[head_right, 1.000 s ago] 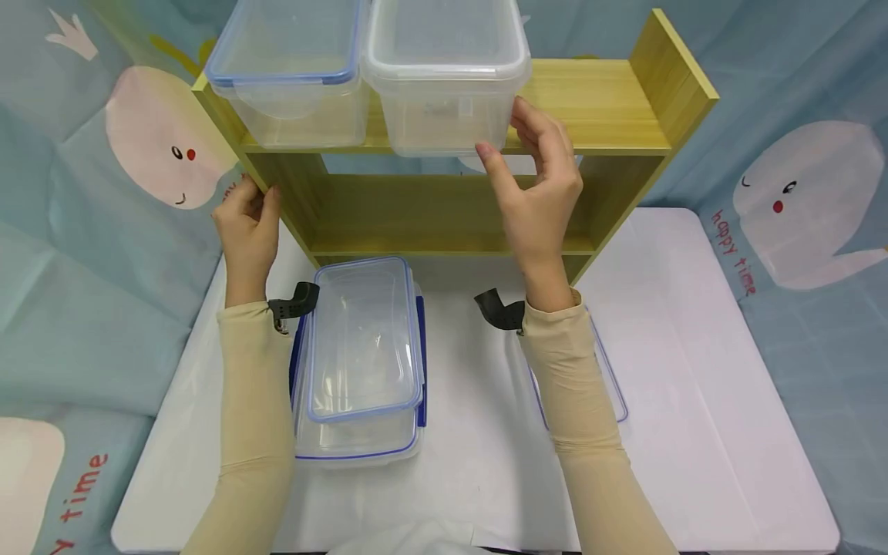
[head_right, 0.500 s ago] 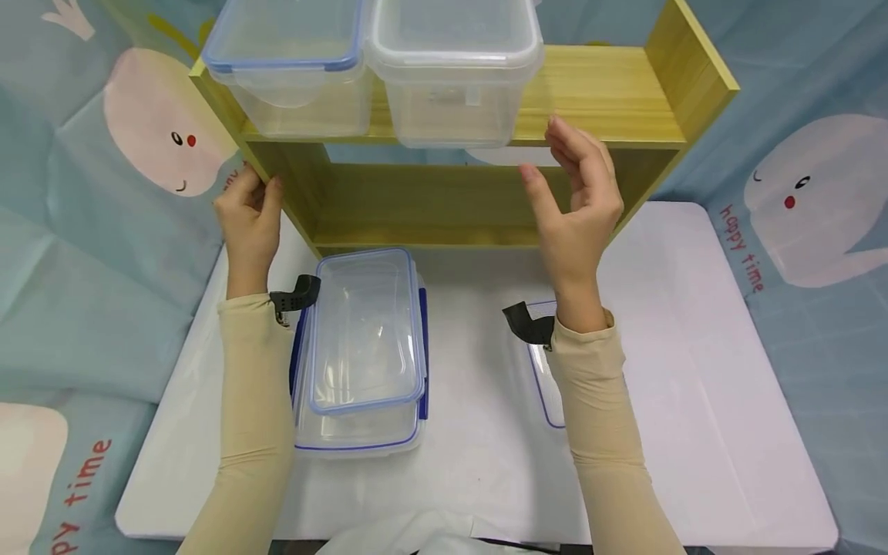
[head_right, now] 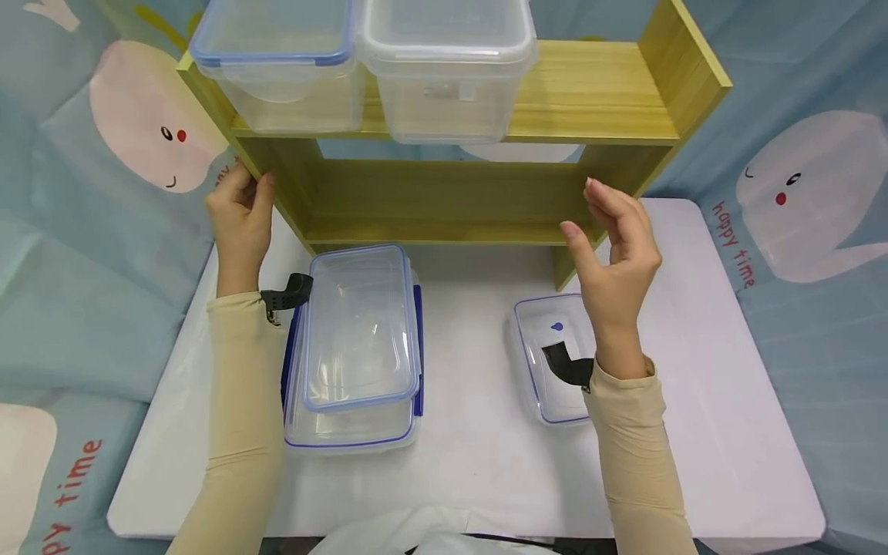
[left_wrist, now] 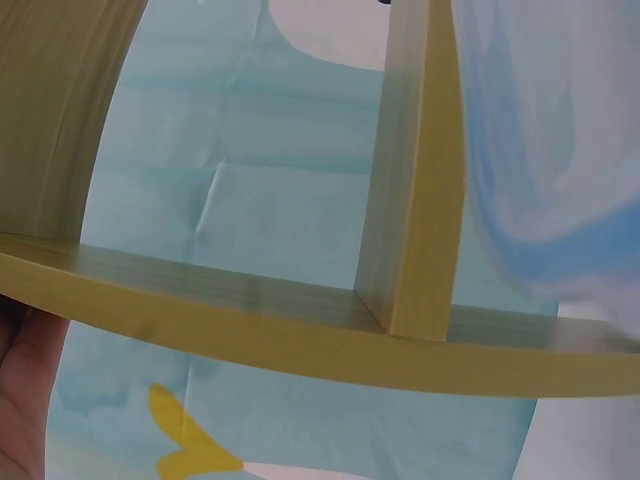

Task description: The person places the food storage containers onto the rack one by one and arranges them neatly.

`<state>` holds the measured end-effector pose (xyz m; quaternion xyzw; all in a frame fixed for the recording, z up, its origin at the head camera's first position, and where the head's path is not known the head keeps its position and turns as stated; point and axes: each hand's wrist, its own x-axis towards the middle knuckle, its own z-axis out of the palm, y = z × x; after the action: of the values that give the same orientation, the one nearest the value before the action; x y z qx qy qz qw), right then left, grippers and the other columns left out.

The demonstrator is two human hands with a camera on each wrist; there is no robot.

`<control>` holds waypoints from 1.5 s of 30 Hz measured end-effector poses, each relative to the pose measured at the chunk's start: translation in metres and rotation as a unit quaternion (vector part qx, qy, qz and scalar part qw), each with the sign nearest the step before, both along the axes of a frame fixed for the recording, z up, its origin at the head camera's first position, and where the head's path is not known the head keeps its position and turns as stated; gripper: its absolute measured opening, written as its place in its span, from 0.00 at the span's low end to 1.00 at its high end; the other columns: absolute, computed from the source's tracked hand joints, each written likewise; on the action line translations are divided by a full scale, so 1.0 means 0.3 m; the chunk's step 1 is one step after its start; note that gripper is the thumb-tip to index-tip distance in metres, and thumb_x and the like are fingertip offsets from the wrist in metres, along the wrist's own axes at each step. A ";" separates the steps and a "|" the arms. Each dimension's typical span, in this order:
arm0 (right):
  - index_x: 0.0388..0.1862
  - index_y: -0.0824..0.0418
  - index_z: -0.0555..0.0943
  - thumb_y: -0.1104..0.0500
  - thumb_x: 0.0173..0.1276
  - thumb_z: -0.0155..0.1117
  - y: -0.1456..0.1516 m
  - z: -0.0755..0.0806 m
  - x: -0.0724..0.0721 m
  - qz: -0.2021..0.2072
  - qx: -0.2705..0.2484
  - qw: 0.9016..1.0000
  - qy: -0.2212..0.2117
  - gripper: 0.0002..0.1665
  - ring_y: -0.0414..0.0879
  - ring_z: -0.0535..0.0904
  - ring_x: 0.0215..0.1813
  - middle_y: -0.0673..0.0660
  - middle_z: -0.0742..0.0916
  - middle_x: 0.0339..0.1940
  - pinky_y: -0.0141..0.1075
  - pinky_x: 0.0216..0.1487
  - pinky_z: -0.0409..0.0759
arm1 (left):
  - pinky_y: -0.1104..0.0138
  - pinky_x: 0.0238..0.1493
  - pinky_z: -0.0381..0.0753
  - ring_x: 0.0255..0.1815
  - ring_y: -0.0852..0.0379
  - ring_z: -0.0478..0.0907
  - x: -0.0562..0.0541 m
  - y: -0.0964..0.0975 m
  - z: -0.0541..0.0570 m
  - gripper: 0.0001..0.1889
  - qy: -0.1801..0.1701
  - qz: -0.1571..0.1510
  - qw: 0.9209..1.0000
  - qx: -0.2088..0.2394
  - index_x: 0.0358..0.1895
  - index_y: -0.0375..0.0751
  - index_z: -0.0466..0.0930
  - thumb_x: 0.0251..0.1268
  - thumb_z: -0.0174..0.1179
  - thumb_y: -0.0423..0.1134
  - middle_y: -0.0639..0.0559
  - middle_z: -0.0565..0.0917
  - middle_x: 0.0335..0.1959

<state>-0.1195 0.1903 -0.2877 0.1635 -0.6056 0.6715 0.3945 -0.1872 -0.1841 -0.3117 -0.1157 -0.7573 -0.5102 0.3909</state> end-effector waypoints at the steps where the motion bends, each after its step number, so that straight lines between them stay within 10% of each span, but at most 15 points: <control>1: 0.45 0.77 0.80 0.72 0.52 0.68 0.012 -0.013 0.010 -0.005 0.015 1.000 -0.007 0.19 0.54 0.77 0.51 0.64 0.82 0.45 0.39 0.59 0.74 | 0.68 0.48 0.80 0.42 0.51 0.82 0.003 -0.003 0.000 0.08 0.000 0.001 1.000 -0.002 0.40 0.22 0.79 0.64 0.56 0.27 0.42 0.83 0.35; 14: 0.50 0.79 0.77 0.79 0.54 0.63 0.211 -0.222 0.152 -0.073 0.190 0.973 -0.107 0.22 0.48 0.77 0.53 0.66 0.82 0.49 0.33 0.58 0.74 | 0.70 0.46 0.81 0.39 0.57 0.82 0.024 -0.002 0.010 0.08 -0.007 0.004 1.000 0.008 0.39 0.23 0.80 0.63 0.57 0.28 0.43 0.83 0.34; 32: 0.54 0.75 0.77 0.82 0.47 0.68 0.327 -0.450 0.315 -0.114 0.269 0.929 -0.226 0.31 0.33 0.75 0.55 0.65 0.81 0.51 0.24 0.56 0.71 | 0.68 0.47 0.80 0.41 0.53 0.82 0.012 0.009 0.011 0.08 -0.012 -0.004 1.000 0.011 0.40 0.23 0.80 0.64 0.56 0.28 0.44 0.83 0.35; 45: 0.65 0.66 0.70 0.67 0.58 0.69 0.346 -0.574 0.365 -0.088 0.285 0.875 -0.380 0.35 0.33 0.65 0.63 0.62 0.73 0.63 0.18 0.60 0.63 | 0.68 0.47 0.80 0.40 0.58 0.81 0.019 0.008 0.006 0.08 -0.014 -0.008 1.000 0.021 0.41 0.22 0.79 0.64 0.56 0.27 0.40 0.83 0.37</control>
<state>-0.0100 0.2942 -0.4599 -0.0531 -0.8862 0.4424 0.1273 -0.1816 -0.1817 -0.3100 -0.1063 -0.7510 -0.5304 0.3787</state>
